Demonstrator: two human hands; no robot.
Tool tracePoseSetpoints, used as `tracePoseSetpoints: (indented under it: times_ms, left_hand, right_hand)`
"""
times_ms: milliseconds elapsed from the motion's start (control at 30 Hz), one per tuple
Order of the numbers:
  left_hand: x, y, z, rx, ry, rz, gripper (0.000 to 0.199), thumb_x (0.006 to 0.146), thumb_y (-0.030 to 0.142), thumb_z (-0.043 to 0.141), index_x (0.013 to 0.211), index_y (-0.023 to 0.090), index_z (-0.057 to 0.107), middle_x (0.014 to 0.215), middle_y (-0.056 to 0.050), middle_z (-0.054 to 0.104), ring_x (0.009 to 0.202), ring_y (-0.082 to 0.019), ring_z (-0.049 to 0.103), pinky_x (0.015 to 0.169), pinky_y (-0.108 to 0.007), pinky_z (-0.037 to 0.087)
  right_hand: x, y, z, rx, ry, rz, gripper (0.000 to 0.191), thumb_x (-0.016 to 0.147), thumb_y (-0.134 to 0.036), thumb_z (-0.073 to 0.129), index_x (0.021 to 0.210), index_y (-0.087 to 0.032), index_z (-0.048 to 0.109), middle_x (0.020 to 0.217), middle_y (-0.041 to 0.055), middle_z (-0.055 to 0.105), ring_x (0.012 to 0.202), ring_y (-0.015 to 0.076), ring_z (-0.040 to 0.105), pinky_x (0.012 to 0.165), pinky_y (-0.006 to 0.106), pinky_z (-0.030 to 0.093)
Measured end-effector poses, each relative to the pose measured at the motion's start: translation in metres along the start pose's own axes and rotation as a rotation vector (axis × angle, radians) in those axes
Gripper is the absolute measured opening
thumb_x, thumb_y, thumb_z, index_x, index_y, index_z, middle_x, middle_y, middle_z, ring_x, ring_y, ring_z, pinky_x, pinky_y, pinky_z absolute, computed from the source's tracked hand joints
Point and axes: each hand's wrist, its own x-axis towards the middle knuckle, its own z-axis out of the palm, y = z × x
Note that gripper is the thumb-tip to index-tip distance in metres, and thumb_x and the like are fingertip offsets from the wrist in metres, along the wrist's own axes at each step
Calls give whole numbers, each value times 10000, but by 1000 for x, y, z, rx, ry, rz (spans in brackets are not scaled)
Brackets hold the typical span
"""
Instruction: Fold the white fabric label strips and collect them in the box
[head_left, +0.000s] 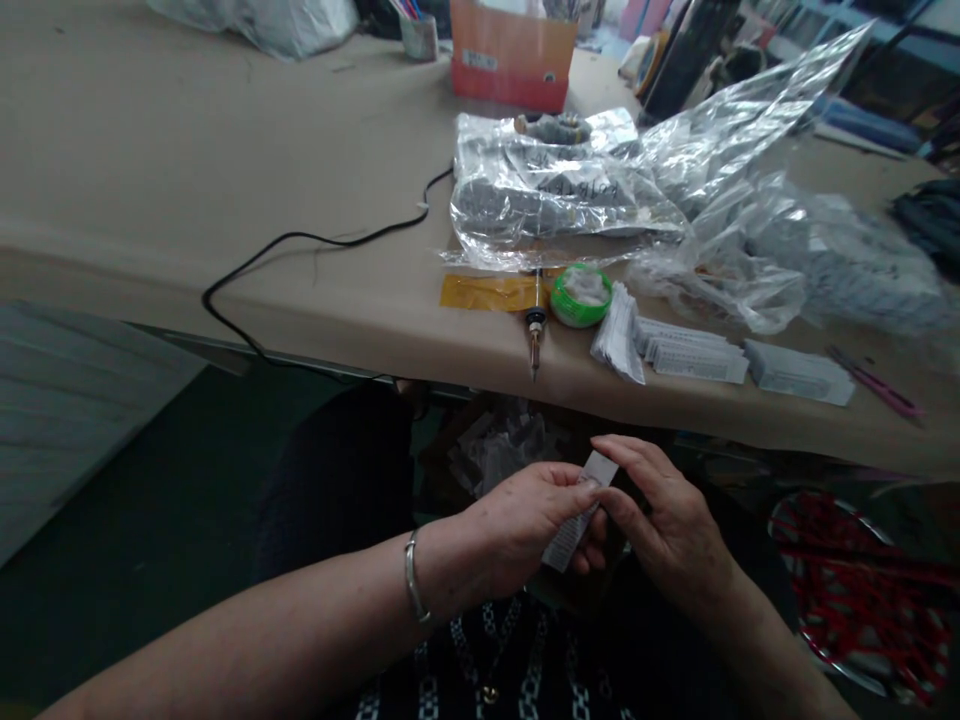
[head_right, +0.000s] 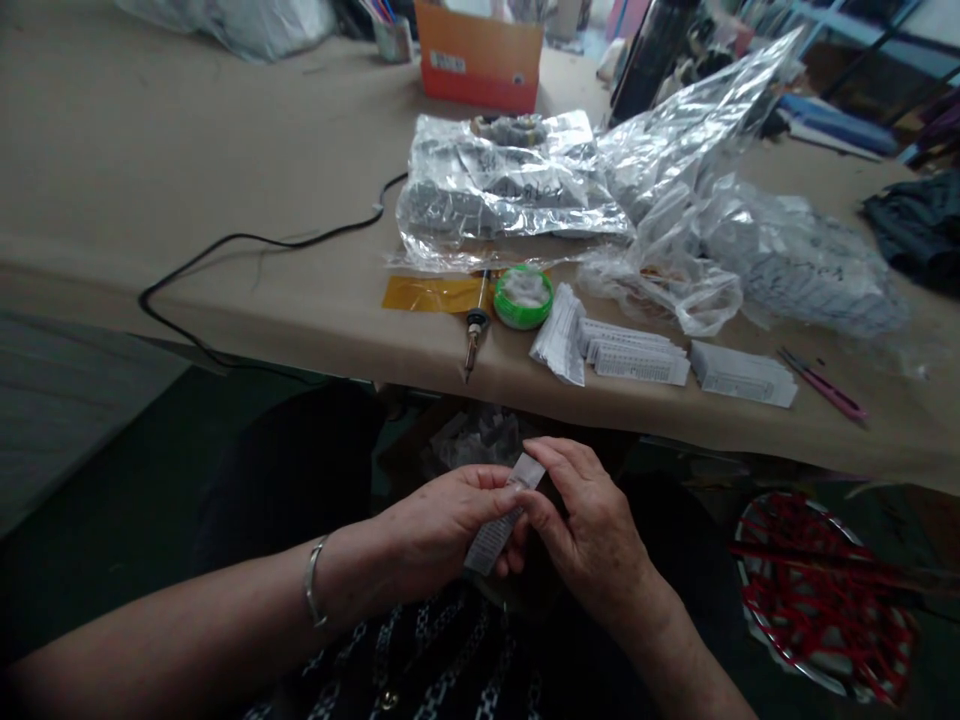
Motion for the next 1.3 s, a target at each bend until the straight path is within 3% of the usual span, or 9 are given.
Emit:
tracePoseSetpoints:
  times_ms: [267,567,733,933,1033,1167,1300]
  left_hand:
    - [-1,-1,-6,-25,-4,20,246,785,368,638,786,126,599,611,8,564,485,-78,548,478,-186,408]
    - [-3,-2,-13,-51,-8,49,287,745,396,672,798,126,588,630,11,552,504,-81,552,519,-205,409]
    - [-3,-3,-17,-42,6,59,289,762,416,642,788,136,575,656,11,553,505,-82,549,509,-212,395]
    - [-5,-3,-21,-64,45,99,278,772,410,627,772,141,556,647,13,551,504,-80,542,515,-209,392]
    - [-5,-2,-23,-86,46,100,278,784,412,620,780,141,560,656,14,546,497,-83,544,507,-212,386]
    - [-7,0,-24,-86,90,129,239,823,378,576,860,142,590,649,18,542,497,-85,547,510,-211,384]
    - [-10,2,-25,-56,133,167,263,806,389,587,740,137,556,614,17,530,486,-87,535,511,-218,390]
  right_hand:
    - [4,-4,7,-74,5,-59,332,921,-327,481,1213,-184,550,1149,111,619,1087,231,578,927,376,498]
    - [9,-5,13,-21,-23,-27,319,913,-315,486,1208,-214,556,1141,107,628,1065,230,602,894,379,519]
    - [13,-8,17,105,37,140,405,892,-337,515,1279,-222,480,1062,72,666,932,196,657,835,332,538]
    - [20,-12,22,178,3,166,315,870,-337,541,1160,-224,591,1040,64,670,925,200,652,845,327,518]
    - [24,-11,25,387,23,323,300,850,-358,585,1121,-230,582,970,38,672,874,175,651,793,288,521]
    - [34,-9,28,762,-63,560,217,789,-384,665,886,-198,610,809,3,659,698,128,628,646,226,510]
    - [44,-10,32,872,-119,659,219,734,-357,727,787,-174,620,702,-14,637,587,99,578,561,204,478]
